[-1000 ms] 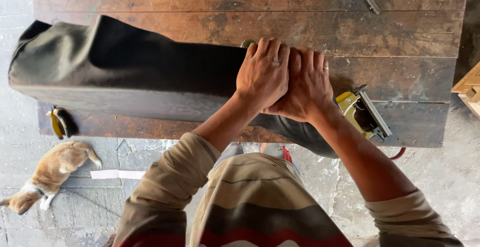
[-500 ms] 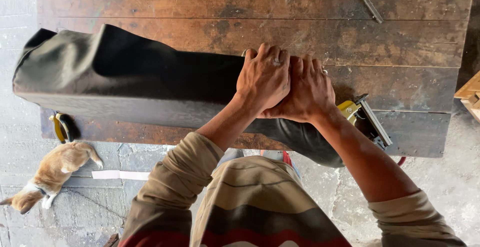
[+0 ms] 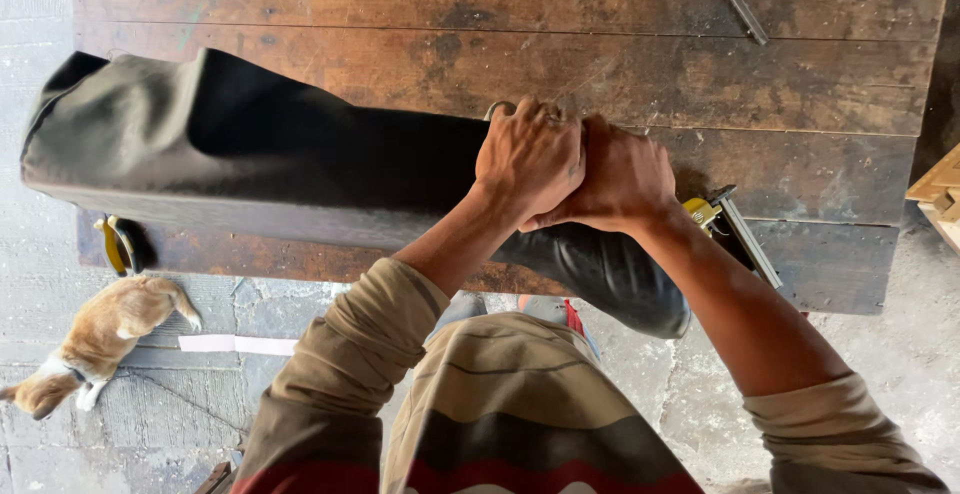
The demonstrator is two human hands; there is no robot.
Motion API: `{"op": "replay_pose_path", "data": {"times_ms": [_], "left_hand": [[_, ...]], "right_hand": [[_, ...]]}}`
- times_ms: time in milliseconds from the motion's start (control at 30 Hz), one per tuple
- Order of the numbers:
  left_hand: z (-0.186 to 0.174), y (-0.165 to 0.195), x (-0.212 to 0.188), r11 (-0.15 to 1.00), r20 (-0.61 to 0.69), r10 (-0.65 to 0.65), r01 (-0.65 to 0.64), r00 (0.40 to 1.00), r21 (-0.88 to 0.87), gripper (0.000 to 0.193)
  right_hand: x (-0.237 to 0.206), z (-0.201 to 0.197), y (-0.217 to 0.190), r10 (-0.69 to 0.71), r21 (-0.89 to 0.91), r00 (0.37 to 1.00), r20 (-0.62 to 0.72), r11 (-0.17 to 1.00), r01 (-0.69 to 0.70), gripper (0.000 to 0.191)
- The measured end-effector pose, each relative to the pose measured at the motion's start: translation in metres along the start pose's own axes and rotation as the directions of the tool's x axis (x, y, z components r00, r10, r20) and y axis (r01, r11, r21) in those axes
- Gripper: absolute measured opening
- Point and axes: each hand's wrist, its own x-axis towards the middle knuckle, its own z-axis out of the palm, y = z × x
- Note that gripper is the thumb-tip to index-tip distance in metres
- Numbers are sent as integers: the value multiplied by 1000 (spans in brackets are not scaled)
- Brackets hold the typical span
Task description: The person reupholsters a motorcycle seat by pulling black fabric over the seat base and securing it with a staple gun. The person repeatedly flips the seat, stretches the fabric, and staples the edges to the underside of the seat base.
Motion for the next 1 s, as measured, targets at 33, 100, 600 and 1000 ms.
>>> {"op": "replay_pose_path", "data": {"times_ms": [33, 100, 600, 1000], "left_hand": [[0, 0, -2, 1000, 60, -12, 11, 998, 1, 25], [0, 1, -8, 999, 135, -30, 34, 990, -25, 27], [-120, -122, -156, 994, 373, -99, 106, 922, 3, 98], [9, -59, -258, 970, -263, -229, 243, 937, 22, 61]], "right_hand": [[-2, 1, -1, -11, 6, 1000, -26, 1000, 11, 120], [-6, 3, -3, -9, 22, 1000, 18, 1000, 9, 117], [-66, 26, -14, -181, -65, 948, -260, 983, 170, 103], [-46, 60, 2, -625, -527, 573, -530, 772, 355, 83]]}}
